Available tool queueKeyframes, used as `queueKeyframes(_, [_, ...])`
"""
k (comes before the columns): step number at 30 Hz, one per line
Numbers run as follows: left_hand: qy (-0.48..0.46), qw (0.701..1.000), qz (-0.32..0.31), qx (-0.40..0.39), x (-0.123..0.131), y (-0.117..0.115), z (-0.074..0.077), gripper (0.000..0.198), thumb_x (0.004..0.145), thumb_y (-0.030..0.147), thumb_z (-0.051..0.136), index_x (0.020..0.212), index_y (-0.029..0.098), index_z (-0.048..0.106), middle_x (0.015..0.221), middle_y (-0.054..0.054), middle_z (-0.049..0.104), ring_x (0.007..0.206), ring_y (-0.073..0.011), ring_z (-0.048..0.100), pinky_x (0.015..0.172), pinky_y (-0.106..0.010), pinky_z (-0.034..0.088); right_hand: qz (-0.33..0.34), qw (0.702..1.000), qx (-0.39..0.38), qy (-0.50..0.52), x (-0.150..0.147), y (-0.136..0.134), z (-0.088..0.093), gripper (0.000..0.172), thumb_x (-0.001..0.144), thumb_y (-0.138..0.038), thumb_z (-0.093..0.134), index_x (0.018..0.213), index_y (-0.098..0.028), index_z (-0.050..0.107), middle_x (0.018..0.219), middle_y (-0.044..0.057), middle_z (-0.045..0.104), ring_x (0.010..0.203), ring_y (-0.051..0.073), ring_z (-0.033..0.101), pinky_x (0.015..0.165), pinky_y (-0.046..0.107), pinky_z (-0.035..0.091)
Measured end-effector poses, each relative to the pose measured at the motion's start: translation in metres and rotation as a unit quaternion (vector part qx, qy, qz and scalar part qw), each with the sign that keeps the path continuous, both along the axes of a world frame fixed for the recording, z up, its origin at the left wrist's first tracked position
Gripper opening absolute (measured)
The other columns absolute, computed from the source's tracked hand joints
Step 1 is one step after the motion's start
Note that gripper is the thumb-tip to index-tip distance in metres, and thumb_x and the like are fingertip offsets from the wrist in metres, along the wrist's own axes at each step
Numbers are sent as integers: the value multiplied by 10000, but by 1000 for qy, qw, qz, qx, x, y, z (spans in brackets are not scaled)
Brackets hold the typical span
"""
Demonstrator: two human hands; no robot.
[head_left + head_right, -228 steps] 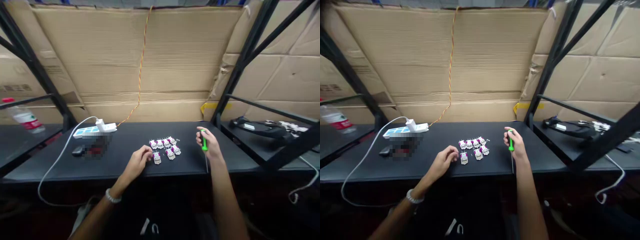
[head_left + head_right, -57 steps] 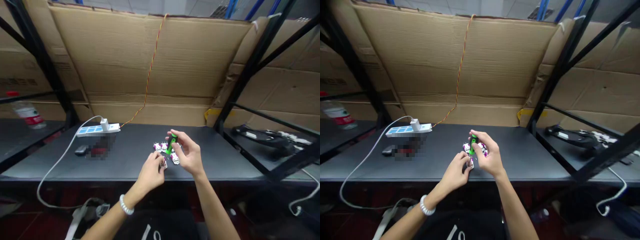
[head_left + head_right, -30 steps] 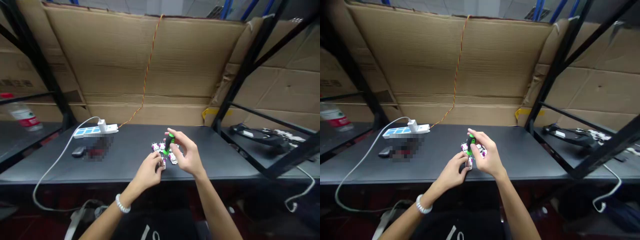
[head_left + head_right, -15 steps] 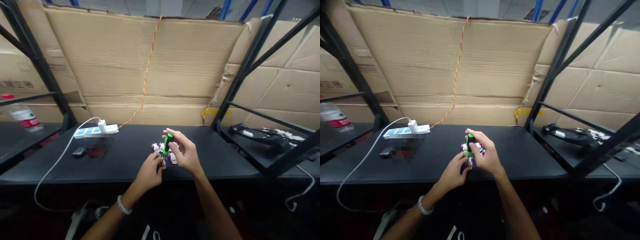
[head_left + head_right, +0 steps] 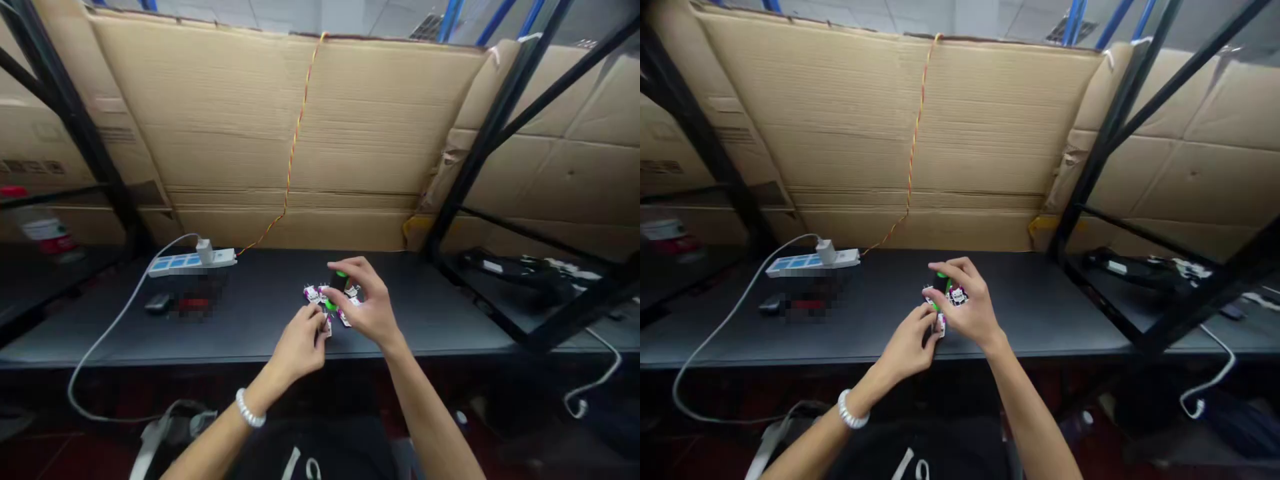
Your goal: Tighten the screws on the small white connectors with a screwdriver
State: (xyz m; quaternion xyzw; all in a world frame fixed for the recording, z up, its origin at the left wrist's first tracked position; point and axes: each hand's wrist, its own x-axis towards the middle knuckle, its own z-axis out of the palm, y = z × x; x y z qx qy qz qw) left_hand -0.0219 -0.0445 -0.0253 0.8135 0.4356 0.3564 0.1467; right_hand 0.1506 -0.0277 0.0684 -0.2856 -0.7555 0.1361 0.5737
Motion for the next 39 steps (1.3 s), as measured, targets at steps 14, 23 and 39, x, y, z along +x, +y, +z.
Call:
queueKeyframes(14, [-12,1000,-2,-3,1,0,2,181,843,33,570,864,212,580,1068,-93,630,1022,-267,607,939,-424,554,-22,998,44,-29,-4,-2,3,437,957,-290,724,1392,-291,682,1174,95,663,1010,243,687,930,423,613])
queueKeyframes(23, [0,1000,5,6,1,-1,3,182,841,33,567,854,215,574,1098,-92,635,1045,-270,616,949,-425,556,-14,999,40,-20,-5,-4,4,345,944,-262,752,1287,-296,737,1079,63,669,920,206,683,848,365,614])
queueKeyframes(39, [22,1000,2,11,2,-4,3,178,867,51,546,924,212,593,1089,-109,628,1038,-281,602,924,-436,560,42,999,-5,-15,1,-2,-4,479,1031,-265,583,1507,-315,577,1359,107,626,1192,264,664,1066,465,553])
